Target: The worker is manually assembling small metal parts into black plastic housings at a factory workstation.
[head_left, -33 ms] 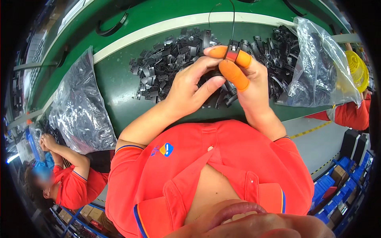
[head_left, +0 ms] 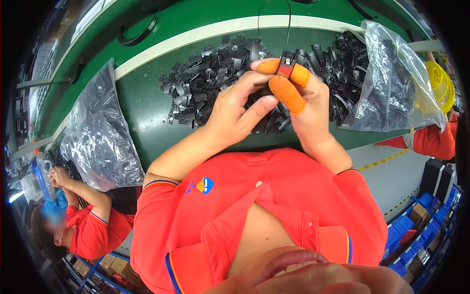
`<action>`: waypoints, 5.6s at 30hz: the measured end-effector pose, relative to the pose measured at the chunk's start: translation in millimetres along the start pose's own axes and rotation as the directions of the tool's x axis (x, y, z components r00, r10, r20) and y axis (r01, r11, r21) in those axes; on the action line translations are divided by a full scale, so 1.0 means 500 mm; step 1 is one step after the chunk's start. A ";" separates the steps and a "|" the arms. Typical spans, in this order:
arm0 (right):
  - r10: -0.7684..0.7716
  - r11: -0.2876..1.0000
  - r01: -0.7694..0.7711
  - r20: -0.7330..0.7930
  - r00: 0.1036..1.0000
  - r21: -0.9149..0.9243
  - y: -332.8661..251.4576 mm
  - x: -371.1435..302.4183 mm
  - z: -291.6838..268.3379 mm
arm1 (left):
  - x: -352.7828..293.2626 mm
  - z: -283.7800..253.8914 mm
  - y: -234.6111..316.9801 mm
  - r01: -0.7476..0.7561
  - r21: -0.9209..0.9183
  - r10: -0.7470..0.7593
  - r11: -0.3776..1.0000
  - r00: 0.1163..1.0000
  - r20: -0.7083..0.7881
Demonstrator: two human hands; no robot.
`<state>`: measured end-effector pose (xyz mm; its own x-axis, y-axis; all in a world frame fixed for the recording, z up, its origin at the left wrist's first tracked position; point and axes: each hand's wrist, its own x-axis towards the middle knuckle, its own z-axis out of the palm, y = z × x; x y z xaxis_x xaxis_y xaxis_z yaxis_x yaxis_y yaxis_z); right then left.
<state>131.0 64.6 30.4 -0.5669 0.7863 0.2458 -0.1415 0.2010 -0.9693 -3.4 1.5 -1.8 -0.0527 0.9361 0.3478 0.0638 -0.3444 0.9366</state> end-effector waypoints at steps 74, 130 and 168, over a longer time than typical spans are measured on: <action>-0.241 0.969 0.240 -0.026 0.970 -0.052 0.080 -0.064 -0.024 | 0.029 0.056 0.022 0.128 0.266 -0.169 0.956 0.976 0.139; -0.004 0.431 -0.151 -0.169 0.986 -0.890 0.169 0.016 -0.199 | 0.501 -0.341 -0.142 0.596 0.712 -0.165 0.372 0.797 -0.581; 0.023 0.891 0.080 -0.220 0.975 0.447 -0.043 -0.044 -0.036 | 0.029 -0.078 0.096 0.271 -0.705 -0.297 0.655 0.951 0.090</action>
<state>161.1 53.5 45.9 -0.3772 0.9001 0.2179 -0.5345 -0.0194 -0.8450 -39.8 -4.4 49.7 0.0205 0.9986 0.0488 -0.6753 -0.0222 0.7372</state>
